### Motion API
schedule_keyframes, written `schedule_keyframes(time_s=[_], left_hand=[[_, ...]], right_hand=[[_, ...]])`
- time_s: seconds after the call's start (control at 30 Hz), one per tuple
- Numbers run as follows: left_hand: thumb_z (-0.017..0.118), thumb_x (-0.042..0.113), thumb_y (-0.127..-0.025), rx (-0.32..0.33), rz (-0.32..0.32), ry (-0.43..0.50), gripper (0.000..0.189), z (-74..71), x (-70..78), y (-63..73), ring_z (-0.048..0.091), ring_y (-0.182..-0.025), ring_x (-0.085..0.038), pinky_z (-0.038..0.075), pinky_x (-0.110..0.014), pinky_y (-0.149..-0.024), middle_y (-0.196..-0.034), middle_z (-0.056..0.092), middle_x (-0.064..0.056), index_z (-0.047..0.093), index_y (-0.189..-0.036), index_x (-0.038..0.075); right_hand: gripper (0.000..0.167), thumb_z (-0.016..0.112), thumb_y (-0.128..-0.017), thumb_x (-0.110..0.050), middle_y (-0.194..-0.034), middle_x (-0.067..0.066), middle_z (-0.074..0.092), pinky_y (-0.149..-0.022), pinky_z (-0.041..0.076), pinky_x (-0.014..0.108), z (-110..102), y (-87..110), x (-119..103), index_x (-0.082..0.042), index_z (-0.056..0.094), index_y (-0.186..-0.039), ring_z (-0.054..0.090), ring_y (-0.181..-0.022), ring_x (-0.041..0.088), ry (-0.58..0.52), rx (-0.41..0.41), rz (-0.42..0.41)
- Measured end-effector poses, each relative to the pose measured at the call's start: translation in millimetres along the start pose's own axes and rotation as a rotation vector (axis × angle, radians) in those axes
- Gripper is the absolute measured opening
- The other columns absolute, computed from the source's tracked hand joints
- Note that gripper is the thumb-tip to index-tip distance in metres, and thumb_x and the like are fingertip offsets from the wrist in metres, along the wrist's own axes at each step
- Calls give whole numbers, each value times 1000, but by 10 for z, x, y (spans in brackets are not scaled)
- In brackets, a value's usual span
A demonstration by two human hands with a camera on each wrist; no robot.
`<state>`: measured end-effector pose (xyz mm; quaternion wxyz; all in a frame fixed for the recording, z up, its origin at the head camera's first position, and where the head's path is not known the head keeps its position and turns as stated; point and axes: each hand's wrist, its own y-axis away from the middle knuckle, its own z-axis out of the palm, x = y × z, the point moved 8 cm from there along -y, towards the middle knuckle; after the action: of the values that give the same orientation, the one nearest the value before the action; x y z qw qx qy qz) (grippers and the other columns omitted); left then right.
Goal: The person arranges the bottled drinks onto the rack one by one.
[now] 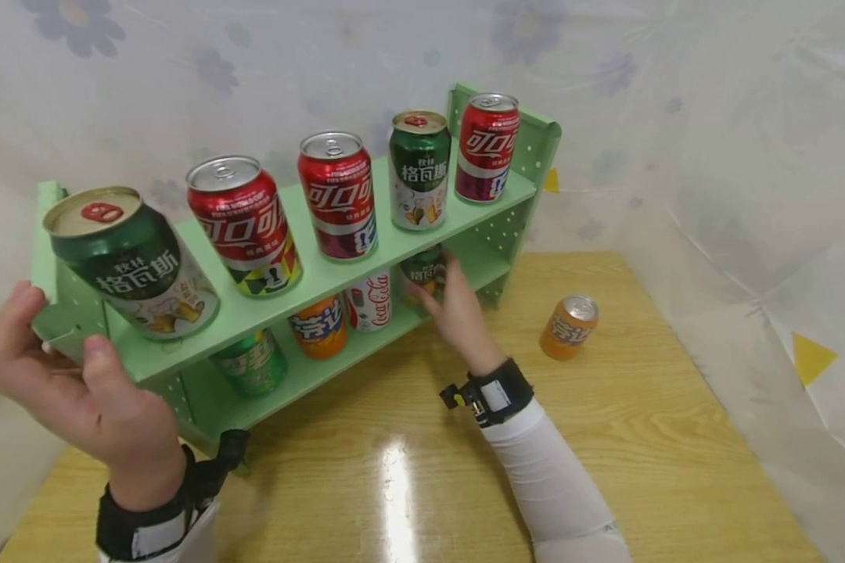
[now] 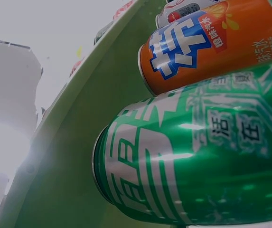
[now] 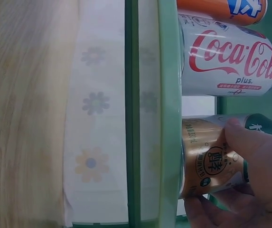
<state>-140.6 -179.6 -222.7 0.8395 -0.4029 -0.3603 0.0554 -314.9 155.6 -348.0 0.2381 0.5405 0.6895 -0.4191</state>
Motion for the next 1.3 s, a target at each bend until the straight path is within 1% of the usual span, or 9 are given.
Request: schedule_keyframes(time_s=[0.37, 0.6, 0.67, 0.77, 0.87, 1.03, 1.1, 1.23, 1.3], left_hand=[[42, 2, -76, 6, 3, 23, 37, 8, 5, -1, 42, -126, -33, 39, -26, -93, -120, 48, -18, 54, -108, -11], [42, 2, -77, -2, 3, 16, 37, 12, 3, -7, 43, -124, -32, 37, -24, -90, -121, 48, -18, 54, -109, -11], [42, 2, -77, -3, 6, 15, 37, 11, -1, -6, 43, -123, -32, 36, -23, -89, -121, 48, -19, 54, -109, -11], [42, 3, -77, -7, 8, 11, 37, 6, -6, -1, 43, -123, -32, 35, -23, -89, -121, 48, -19, 54, -110, -11], [43, 3, -78, -6, 10, 14, 37, 4, -10, 0, 43, -124, -32, 34, -23, -89, -121, 48, -18, 54, -110, -11], [44, 4, -78, -8, 12, 9, 37, 8, -12, -2, 43, -126, -33, 35, -23, -89, -120, 49, -18, 55, -110, -11], [44, 4, -78, -10, 12, 3, 38, 8, -12, -5, 43, -126, -33, 35, -23, -89, -120, 49, -17, 55, -110, -11], [44, 4, -78, -13, 12, 2, 38, 2, -11, -13, 43, -126, -32, 36, -24, -90, -121, 49, -17, 55, -111, -11], [43, 4, -78, -13, 13, 0, 38, -4, -10, -14, 43, -125, -32, 35, -23, -90, -121, 49, -17, 55, -111, -11]], right_hand=[[80, 67, -100, -24, -161, 28, 34, -108, 48, 53, -22, 14, -11, 1, 19, -160, 50, -138, 47, 30, -39, 13], [72, 69, -98, -21, -153, 27, 45, -107, 47, 58, -152, 28, -79, 3, 31, -155, 52, -134, 46, 86, -17, -47], [68, 68, -99, -19, -151, 27, 47, -107, 45, 58, -221, 34, -97, 4, 35, -153, 50, -135, 46, 118, -21, -63], [64, 65, -101, -20, -152, 27, 44, -111, 40, 59, -363, 62, -105, 5, 37, -152, 44, -140, 46, 167, -55, -44], [63, 59, -104, -24, -156, 28, 39, -116, 33, 60, -552, 112, -76, 3, 35, -155, 36, -146, 45, 212, -92, 25], [66, 55, -105, -38, -162, 25, 34, -117, 29, 64, -885, 211, 20, -6, 35, -159, 31, -150, 46, 294, -75, 134], [67, 56, -104, -41, -162, 26, 34, -116, 29, 65, -986, 239, 64, -6, 37, -158, 31, -150, 47, 322, -60, 150], [69, 60, -103, -39, -158, 29, 38, -115, 29, 66, -1159, 304, 183, -1, 38, -156, 35, -146, 50, 357, -30, 149], [71, 61, -102, -39, -158, 30, 39, -104, 41, 64, -1242, 358, 263, -1, 36, -157, 51, -128, 52, 378, -22, 161]])
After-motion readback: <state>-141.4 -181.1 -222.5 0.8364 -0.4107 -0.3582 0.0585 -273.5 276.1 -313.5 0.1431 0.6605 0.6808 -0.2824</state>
